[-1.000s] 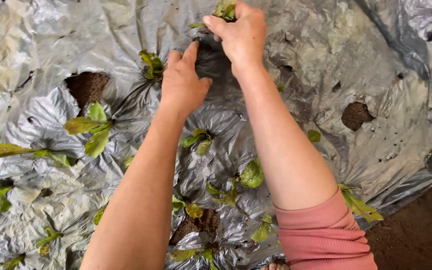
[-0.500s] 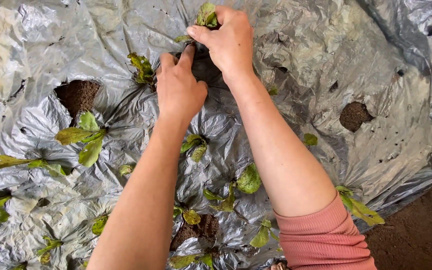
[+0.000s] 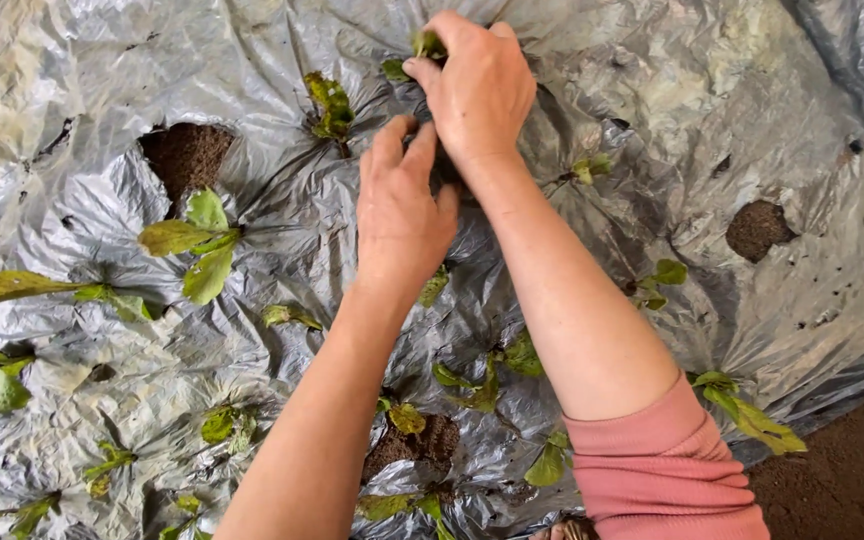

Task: The person plants small green seedlings into pre-cut holes in a black plastic sheet laid over soil. They pick up seedlings, place them into the holes, and press the surrounding plastic and soil around the base of each plant.

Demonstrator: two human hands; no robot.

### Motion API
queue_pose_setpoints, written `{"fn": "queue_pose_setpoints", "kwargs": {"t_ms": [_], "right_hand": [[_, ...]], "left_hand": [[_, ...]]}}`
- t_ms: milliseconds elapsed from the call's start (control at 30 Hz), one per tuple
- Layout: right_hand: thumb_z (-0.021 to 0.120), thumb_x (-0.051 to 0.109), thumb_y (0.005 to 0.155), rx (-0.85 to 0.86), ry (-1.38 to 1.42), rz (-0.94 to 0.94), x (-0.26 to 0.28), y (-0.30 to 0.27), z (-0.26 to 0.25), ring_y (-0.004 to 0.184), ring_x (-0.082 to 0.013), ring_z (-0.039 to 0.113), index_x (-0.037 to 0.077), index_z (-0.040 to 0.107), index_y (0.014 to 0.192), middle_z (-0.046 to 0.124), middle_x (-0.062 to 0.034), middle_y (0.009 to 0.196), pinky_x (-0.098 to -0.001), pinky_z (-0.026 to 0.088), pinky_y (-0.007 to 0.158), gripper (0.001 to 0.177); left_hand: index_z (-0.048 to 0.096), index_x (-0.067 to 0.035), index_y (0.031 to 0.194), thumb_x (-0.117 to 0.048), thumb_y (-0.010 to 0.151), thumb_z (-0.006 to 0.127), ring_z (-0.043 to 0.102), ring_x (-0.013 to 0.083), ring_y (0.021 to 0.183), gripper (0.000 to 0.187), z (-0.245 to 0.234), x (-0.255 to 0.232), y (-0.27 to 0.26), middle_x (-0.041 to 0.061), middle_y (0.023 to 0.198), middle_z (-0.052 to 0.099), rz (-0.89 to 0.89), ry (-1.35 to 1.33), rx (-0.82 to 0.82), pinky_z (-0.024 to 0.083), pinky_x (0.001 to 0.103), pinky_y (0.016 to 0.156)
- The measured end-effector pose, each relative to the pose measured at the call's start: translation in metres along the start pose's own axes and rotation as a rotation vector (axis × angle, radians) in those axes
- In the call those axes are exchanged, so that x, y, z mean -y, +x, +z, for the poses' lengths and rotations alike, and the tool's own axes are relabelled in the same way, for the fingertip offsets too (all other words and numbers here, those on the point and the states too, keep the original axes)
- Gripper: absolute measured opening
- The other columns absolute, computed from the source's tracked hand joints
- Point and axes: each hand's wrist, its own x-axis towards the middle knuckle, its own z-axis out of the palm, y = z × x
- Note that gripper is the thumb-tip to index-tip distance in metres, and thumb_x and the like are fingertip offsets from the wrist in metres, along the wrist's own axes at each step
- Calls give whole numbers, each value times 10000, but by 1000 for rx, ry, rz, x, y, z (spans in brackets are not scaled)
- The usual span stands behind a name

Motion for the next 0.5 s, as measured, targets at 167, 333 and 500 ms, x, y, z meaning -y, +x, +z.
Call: {"fn": "queue_pose_setpoints", "kwargs": {"t_ms": [167, 333, 500], "right_hand": [[953, 202, 789, 219, 242, -79, -9, 17, -23, 736, -158, 739, 121, 753, 927, 770, -18, 821, -367, 603, 731, 256], [938, 170, 799, 232, 159, -247, -25, 20, -18, 804, -314, 692, 56, 766, 950, 728, -122, 868, -486, 540, 696, 256], [988, 226, 775, 175, -16, -286, -27, 17, 2, 684, -352, 642, 40, 792, 821, 661, -113, 761, -499, 483, 521, 275]], "left_hand": [[547, -62, 1399, -84, 885, 743, 528, 459, 1225, 551, -31, -19, -47, 225, 1444, 494, 93, -123, 19, 497, 574, 950], [562, -30, 1386, -81, 923, 714, 529, 434, 1257, 490, -48, -22, -98, 237, 1430, 506, 89, -210, 48, 516, 570, 953], [587, -57, 1347, -87, 913, 705, 549, 404, 1225, 451, -59, -17, -144, 218, 1412, 529, 19, -231, 72, 533, 546, 911]]}}
